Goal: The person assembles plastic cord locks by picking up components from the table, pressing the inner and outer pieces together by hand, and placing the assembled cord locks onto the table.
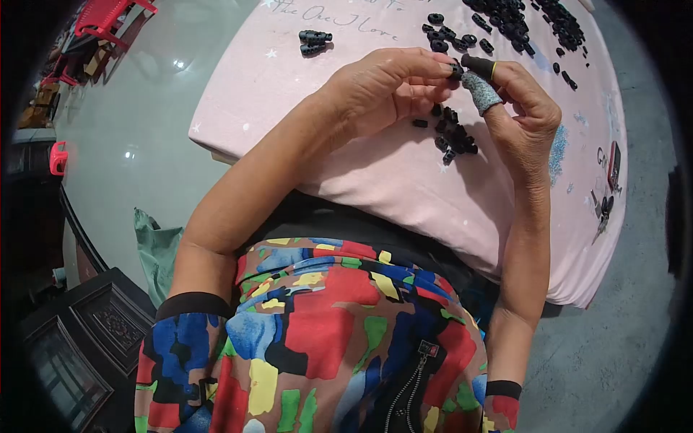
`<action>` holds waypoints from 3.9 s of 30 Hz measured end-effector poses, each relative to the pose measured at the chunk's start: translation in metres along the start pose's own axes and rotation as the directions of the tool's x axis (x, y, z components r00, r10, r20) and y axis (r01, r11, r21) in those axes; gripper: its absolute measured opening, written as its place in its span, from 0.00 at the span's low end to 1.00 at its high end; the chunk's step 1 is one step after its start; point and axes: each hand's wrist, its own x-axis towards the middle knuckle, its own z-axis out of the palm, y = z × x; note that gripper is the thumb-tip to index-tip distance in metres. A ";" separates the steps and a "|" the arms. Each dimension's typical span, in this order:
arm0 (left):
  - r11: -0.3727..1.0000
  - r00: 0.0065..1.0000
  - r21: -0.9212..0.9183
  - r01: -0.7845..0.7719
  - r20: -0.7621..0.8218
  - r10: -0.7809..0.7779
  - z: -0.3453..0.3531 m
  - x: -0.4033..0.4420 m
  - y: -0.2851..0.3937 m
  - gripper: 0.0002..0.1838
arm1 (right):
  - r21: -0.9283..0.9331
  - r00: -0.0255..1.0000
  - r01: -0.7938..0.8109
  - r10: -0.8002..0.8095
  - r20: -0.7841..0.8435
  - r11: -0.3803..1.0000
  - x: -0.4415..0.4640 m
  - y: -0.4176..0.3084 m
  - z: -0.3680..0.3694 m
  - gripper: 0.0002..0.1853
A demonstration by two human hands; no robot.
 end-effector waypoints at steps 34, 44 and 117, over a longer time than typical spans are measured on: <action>0.979 0.988 0.140 -0.151 0.012 0.151 -0.010 -0.008 0.009 0.18 | 0.095 0.983 -0.175 0.179 -0.034 0.980 0.004 0.008 -0.006 0.13; 0.968 0.981 0.190 -0.162 -0.077 0.179 -0.012 -0.012 0.013 0.18 | -0.232 0.976 -0.176 0.199 0.082 0.957 0.001 0.005 -0.002 0.12; 0.882 0.993 0.462 -0.096 -0.022 0.120 -0.011 -0.026 0.006 0.14 | 0.322 0.908 -0.382 0.287 0.305 0.866 0.002 -0.019 0.008 0.10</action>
